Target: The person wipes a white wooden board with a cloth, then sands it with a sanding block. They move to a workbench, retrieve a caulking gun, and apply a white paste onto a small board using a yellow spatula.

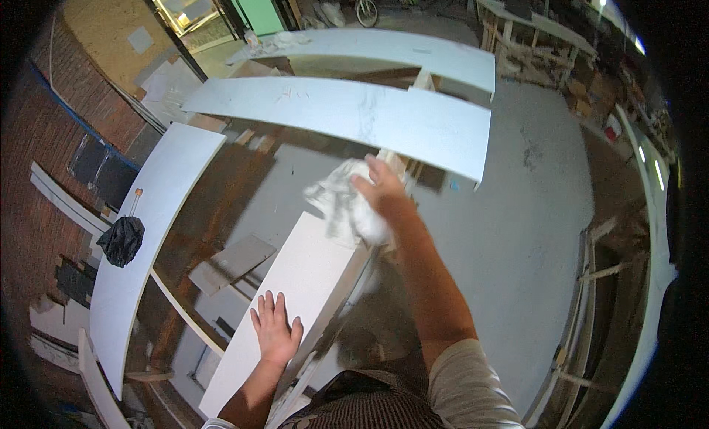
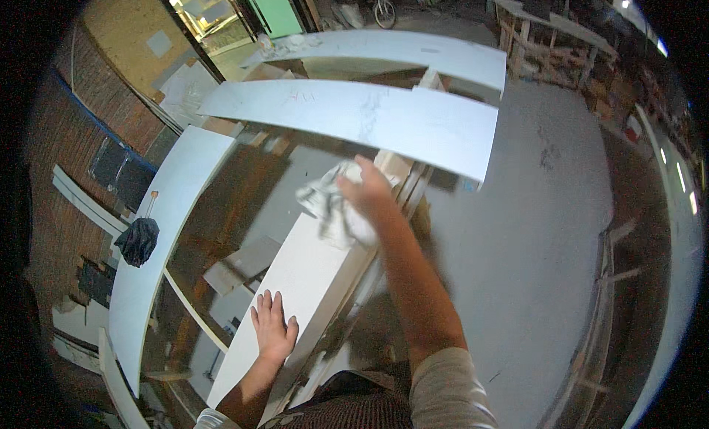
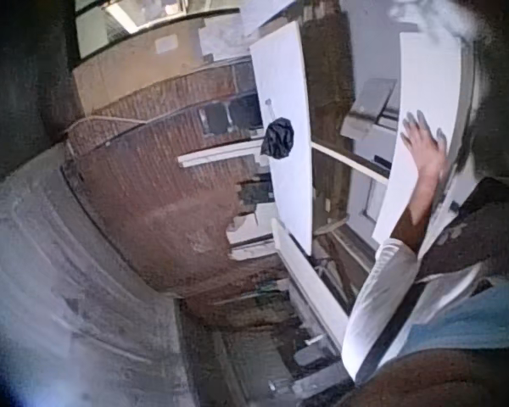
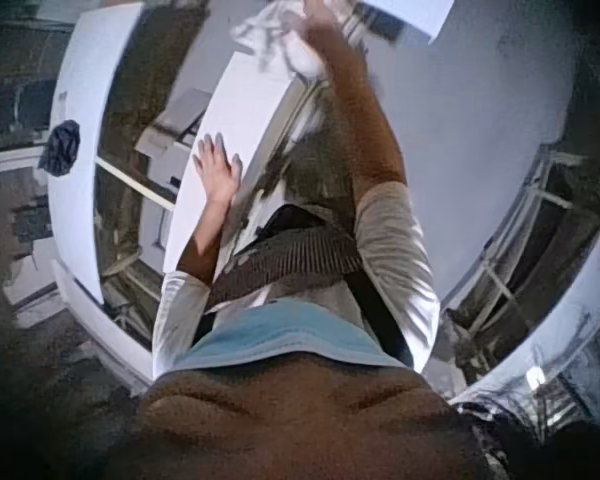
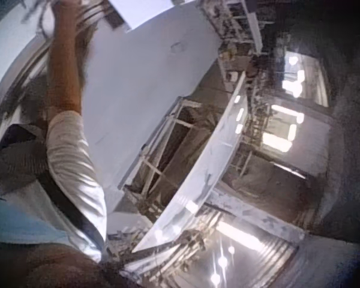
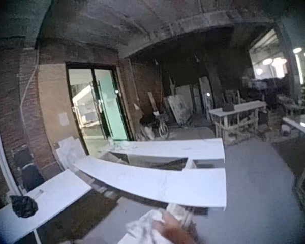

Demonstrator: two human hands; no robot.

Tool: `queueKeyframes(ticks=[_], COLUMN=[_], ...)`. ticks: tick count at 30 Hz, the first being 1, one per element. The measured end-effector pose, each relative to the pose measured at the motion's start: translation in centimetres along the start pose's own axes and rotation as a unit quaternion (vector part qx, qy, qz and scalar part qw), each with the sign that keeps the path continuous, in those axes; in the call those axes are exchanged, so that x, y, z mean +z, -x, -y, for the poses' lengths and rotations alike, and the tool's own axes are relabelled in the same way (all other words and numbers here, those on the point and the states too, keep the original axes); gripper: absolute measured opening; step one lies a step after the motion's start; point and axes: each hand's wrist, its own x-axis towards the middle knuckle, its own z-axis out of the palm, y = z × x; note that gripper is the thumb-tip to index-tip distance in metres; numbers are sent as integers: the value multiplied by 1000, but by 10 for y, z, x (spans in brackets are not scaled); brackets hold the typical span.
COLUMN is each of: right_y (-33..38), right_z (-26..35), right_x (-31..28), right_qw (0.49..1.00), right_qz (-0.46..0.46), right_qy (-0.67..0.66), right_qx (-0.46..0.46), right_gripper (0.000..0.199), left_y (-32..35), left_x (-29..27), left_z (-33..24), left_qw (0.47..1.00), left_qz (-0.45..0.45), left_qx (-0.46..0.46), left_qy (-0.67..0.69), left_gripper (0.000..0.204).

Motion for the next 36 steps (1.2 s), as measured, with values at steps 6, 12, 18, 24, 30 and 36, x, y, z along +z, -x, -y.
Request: queueKeyframes(ticks=[6, 12, 18, 24, 30, 36], right_y=[72, 244, 314, 219, 131, 117], right_z=[-89, -202, -190, -186, -237, -274], right_x=[-75, -252, -400, -437, -453, -562], right_qw=[929, 742, 834, 897, 868, 849], right_qz=[304, 612, 235, 211, 314, 287], right_qy=[210, 242, 287, 320, 385, 357], right_qx=[35, 124, 409, 220, -9, 262], right_gripper=[29, 56, 59, 47, 31, 45], left_y=[0, 1, -56, -141, -226, -344], left_x=[-1, 7, 41, 17, 19, 88], left_z=[0, 7, -14, -288, -426, -513], left_qw=[1000, 999, 951, 979, 944, 859], left_qz=[-13, -36, -193, -91, -15, 85], left_qx=[-16, -16, -223, 19, 180, 168], left_qy=[8, 6, 87, 179, 275, 477], left_gripper=[66, 65, 16, 26, 42, 36])
